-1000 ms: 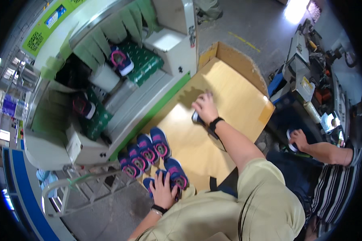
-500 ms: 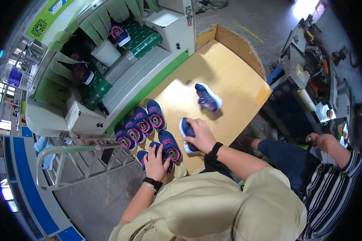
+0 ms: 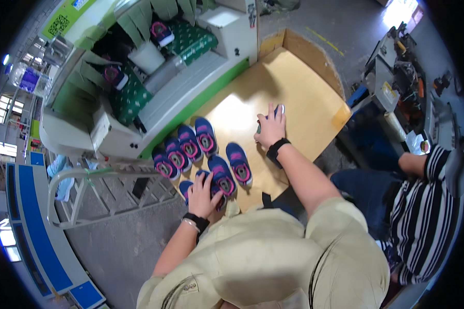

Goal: Sorting shoe uppers and placing them into a conveyor-fed machine during manufacturing.

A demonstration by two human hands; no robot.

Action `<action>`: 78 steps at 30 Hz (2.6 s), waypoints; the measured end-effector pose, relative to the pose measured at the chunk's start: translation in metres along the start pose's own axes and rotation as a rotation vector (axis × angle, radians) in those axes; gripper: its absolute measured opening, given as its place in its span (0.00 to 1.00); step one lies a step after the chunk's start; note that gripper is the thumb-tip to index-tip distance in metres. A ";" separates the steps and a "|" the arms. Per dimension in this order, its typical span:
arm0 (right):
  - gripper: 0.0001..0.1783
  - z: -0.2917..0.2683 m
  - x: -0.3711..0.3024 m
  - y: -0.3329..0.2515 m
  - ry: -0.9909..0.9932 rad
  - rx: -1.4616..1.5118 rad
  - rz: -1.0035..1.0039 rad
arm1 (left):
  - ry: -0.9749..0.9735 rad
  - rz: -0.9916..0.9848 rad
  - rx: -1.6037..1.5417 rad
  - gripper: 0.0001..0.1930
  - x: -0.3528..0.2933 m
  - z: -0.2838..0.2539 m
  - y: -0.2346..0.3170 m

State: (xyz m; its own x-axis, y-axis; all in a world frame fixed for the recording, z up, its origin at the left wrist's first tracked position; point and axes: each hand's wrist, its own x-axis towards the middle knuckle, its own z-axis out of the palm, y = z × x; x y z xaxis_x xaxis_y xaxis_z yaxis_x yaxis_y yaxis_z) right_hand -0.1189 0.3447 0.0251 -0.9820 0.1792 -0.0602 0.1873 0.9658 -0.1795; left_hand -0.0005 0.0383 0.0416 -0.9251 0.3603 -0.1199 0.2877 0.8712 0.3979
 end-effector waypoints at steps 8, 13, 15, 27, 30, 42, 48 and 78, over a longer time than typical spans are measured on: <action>0.39 0.022 -0.046 0.041 0.407 0.275 0.013 | 0.030 -0.087 -0.231 0.31 0.003 -0.007 -0.002; 0.39 0.011 -0.047 0.037 0.309 0.962 0.280 | 0.203 -0.027 -0.440 0.32 0.027 -0.039 0.032; 0.44 -0.041 -0.074 -0.034 0.050 1.322 0.093 | 0.175 -0.110 -0.818 0.40 0.035 -0.056 0.058; 0.49 0.033 -0.124 -0.049 -0.094 0.666 -0.310 | 0.809 -0.157 -0.931 0.43 0.152 -0.210 0.018; 0.47 0.030 -0.124 -0.063 -0.088 0.713 -0.325 | 1.037 -0.179 -0.469 0.43 0.213 -0.223 -0.073; 0.39 -0.157 0.064 -0.140 0.483 1.235 -0.500 | 0.557 -0.058 -0.321 0.43 0.106 -0.122 -0.030; 0.43 -0.119 0.235 -0.191 0.446 0.635 -0.403 | -0.049 0.030 0.070 0.36 0.008 -0.019 -0.001; 0.31 0.032 -0.010 0.010 0.089 0.238 -0.332 | 0.139 0.013 0.075 0.27 0.001 0.000 -0.008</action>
State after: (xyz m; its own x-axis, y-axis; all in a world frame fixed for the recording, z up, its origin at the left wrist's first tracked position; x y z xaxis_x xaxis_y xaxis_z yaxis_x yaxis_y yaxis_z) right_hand -0.1064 0.3462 -0.0076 -0.9866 -0.1087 0.1221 -0.1489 0.9054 -0.3976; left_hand -0.0040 0.0318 0.0382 -0.9451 0.3264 0.0136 0.3124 0.8910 0.3293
